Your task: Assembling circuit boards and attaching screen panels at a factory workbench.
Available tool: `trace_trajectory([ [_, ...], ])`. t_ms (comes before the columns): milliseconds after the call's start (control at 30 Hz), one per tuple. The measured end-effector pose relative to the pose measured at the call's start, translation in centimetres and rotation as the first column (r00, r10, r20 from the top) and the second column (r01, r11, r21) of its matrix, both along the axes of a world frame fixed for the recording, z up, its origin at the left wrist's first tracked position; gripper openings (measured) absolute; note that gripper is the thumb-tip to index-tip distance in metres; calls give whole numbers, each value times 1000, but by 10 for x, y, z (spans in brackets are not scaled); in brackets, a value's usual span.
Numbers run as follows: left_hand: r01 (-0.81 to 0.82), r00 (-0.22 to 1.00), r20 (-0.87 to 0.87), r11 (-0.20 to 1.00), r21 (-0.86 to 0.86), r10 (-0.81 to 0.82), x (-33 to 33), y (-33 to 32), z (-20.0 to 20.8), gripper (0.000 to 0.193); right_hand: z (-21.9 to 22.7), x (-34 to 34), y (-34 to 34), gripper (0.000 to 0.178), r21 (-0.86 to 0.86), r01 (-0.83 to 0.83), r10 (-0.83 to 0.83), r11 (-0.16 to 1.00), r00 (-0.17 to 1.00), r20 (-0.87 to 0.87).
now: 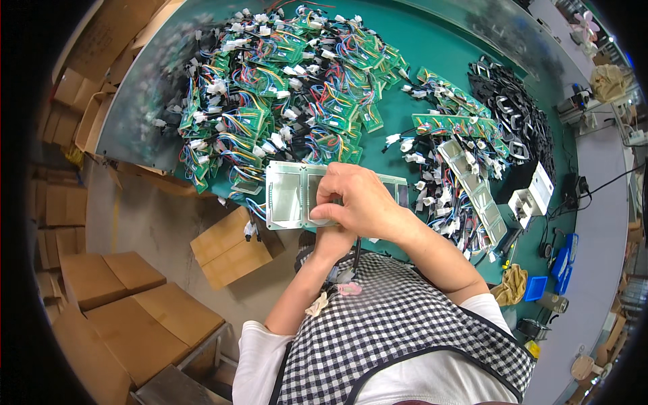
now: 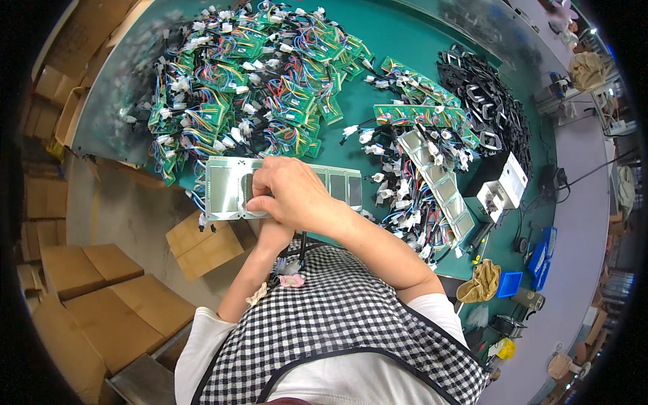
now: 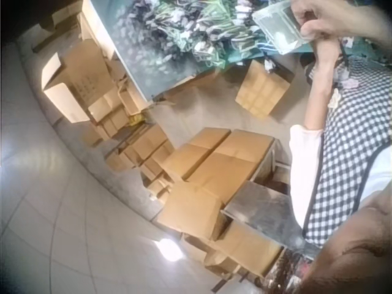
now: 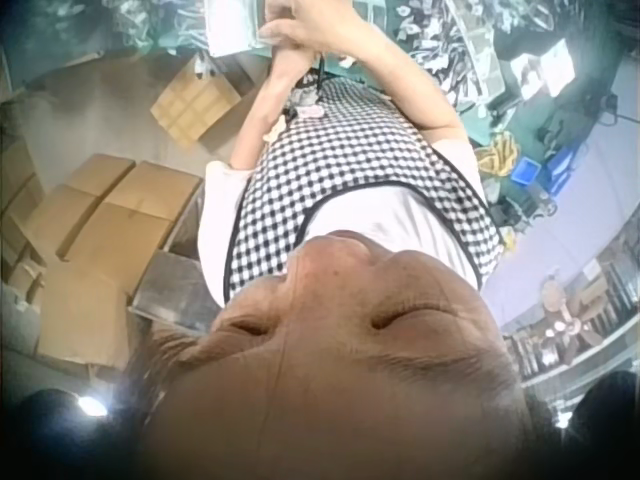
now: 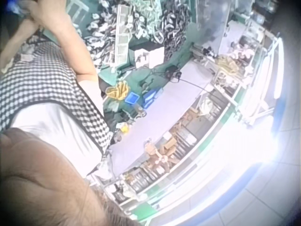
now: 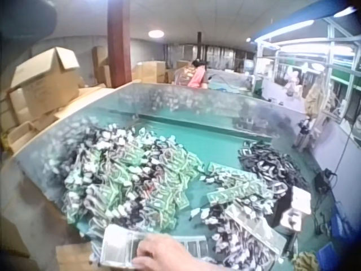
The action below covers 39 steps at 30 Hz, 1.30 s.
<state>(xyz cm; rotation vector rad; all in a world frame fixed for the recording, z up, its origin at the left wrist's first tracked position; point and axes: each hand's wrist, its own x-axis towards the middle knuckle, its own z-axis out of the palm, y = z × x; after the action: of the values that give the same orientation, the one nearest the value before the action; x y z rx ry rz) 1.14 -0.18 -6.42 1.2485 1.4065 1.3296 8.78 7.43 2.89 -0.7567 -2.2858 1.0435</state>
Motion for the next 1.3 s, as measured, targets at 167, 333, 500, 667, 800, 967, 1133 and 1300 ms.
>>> trace_trajectory([
  [167, -11, 998, 59, 977, -211, 24, -2, 0, 33, 24, -4, 6, 10, 15, 42, 72, -67, 997, 993, -101],
  [333, 140, 973, 223, 910, -391, -54, -2, -5, 56, 11, 1, 22, 42, 22, 9, -53, 54, 999, 983, -175],
  [500, 306, 911, 391, 845, -439, -127, -6, -13, 61, 15, 10, 32, 52, 21, -423, -196, 158, 885, 980, -124],
  [667, 366, 884, 427, 847, -385, -188, -10, -15, 62, 16, 9, 37, 55, 19, -656, -264, 166, 707, 964, -209],
  [800, 395, 871, 446, 833, -388, -206, -11, -15, 66, 17, 7, 37, 55, 21, -690, -282, 152, 667, 958, -244],
  [967, 403, 872, 439, 825, -396, -216, -13, -16, 65, 17, 6, 37, 54, 21, -726, -318, 145, 610, 945, -293],
  [1133, 408, 859, 462, 843, -351, -223, -13, -16, 66, 18, 6, 36, 51, 20, -719, -293, 125, 630, 952, -278],
  [1300, 396, 867, 450, 843, -363, -214, -14, -16, 66, 18, 8, 33, 49, 20, -719, -282, 112, 635, 955, -275],
])
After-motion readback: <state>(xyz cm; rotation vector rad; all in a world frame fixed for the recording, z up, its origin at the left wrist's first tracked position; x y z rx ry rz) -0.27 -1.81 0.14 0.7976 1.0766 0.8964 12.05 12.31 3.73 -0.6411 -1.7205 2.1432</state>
